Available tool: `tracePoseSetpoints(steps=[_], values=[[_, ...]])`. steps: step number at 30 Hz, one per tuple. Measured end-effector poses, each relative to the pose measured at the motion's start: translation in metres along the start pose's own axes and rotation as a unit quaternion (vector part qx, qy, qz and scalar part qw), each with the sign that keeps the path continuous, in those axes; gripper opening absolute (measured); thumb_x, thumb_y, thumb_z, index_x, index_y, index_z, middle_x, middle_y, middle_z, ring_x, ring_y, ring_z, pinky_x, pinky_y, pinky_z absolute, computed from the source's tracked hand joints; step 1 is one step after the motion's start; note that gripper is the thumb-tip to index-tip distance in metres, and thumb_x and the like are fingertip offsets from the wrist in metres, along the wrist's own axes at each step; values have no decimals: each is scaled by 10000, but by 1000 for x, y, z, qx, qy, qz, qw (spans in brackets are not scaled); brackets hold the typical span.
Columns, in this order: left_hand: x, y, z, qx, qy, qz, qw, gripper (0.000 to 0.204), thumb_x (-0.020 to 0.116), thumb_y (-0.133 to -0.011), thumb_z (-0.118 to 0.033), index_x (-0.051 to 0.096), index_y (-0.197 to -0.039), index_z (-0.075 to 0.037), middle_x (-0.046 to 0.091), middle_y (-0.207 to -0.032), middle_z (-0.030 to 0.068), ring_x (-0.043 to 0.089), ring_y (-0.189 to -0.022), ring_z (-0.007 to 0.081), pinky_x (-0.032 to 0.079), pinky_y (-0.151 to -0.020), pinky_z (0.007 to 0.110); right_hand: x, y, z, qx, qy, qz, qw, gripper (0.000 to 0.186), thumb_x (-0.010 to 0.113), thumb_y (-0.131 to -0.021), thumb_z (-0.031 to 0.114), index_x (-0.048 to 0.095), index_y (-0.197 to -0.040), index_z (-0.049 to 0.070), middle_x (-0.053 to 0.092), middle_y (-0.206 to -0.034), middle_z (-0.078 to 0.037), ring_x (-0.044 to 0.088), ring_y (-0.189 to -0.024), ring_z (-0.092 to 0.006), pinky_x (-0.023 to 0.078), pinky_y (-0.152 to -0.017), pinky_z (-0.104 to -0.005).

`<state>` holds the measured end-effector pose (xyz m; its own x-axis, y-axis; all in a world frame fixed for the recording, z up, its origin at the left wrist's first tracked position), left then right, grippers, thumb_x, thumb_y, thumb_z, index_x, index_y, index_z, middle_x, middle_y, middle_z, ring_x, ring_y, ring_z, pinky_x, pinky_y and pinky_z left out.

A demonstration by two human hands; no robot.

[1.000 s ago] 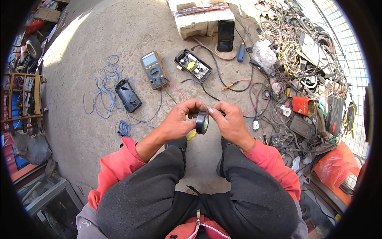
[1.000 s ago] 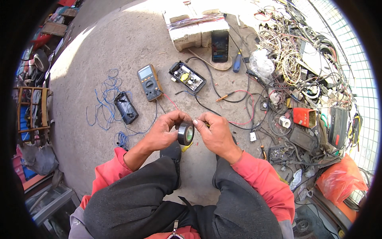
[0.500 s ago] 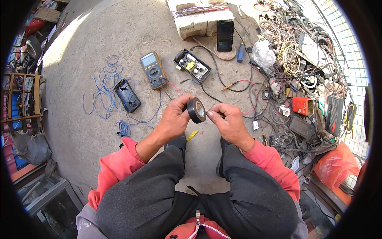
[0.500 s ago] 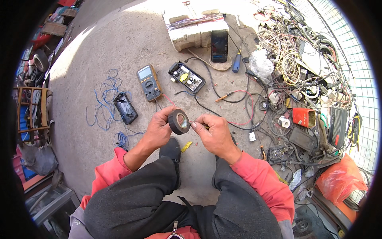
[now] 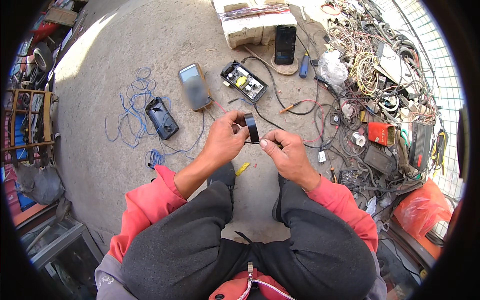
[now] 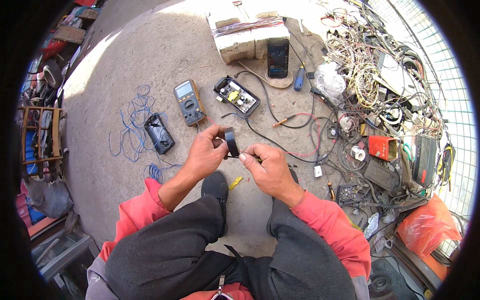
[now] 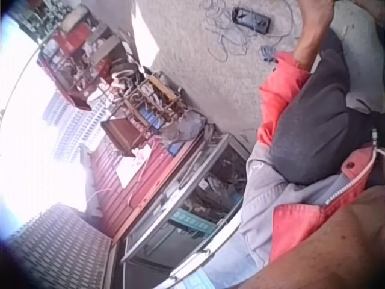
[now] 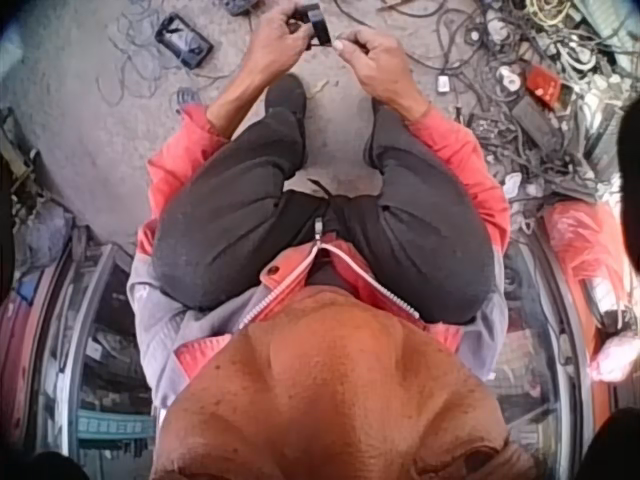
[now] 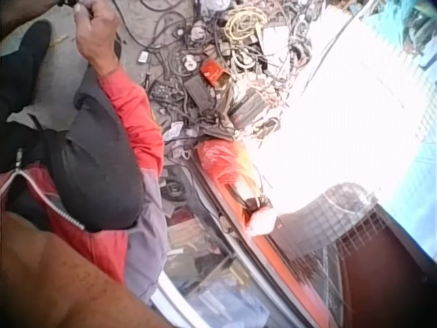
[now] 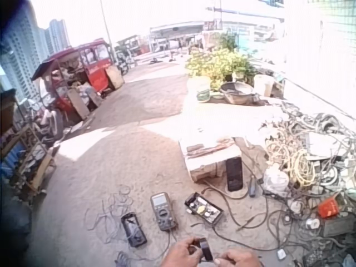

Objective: The person sits on the ground and repairs a wire by stripping insulation, twisting the ends, and wrapping the connection with black electrical tape. The person uses pliers to cut the tape and continues wrapping the joint.

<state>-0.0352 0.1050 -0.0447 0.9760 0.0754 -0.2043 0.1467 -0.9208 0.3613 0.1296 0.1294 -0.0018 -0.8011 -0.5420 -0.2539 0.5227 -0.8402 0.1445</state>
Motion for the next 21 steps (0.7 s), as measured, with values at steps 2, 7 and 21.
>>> tracePoseSetpoints(steps=[2,7,21], values=[[-3,4,-10,41,-13,-15,999,272,637,-914,16,611,-1185,24,646,-1084,104,601,-700,77,481,-624,243,0,0,-1,2,-3,-2,1000,179,696,-946,140,678,-909,-34,612,-674,-92,540,-617,-143,440,-577,-329],[2,14,-36,128,-15,51,990,351,671,-878,33,651,-1223,-30,561,-1299,101,605,-815,77,473,-678,237,-3,-1,-8,24,-21,-2,999,181,675,-965,146,665,-929,-30,621,-709,-77,540,-658,-123,450,-601,-320],[17,23,-59,207,-124,125,962,306,792,-741,-55,723,-1035,-6,681,-1071,114,680,-968,276,545,-808,369,-8,-2,-12,11,-27,-24,999,173,660,-972,137,654,-934,-31,632,-737,-79,544,-686,-121,460,-615,-318]])
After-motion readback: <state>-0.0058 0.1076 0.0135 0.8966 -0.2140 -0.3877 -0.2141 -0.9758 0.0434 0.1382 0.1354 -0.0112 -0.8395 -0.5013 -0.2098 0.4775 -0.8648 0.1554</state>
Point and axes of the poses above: each hand's wrist, its own y-axis away from the middle knuckle, its own x-axis out of the palm, z = x × y, the point moved 9 cm from there along -y, towards the middle knuckle
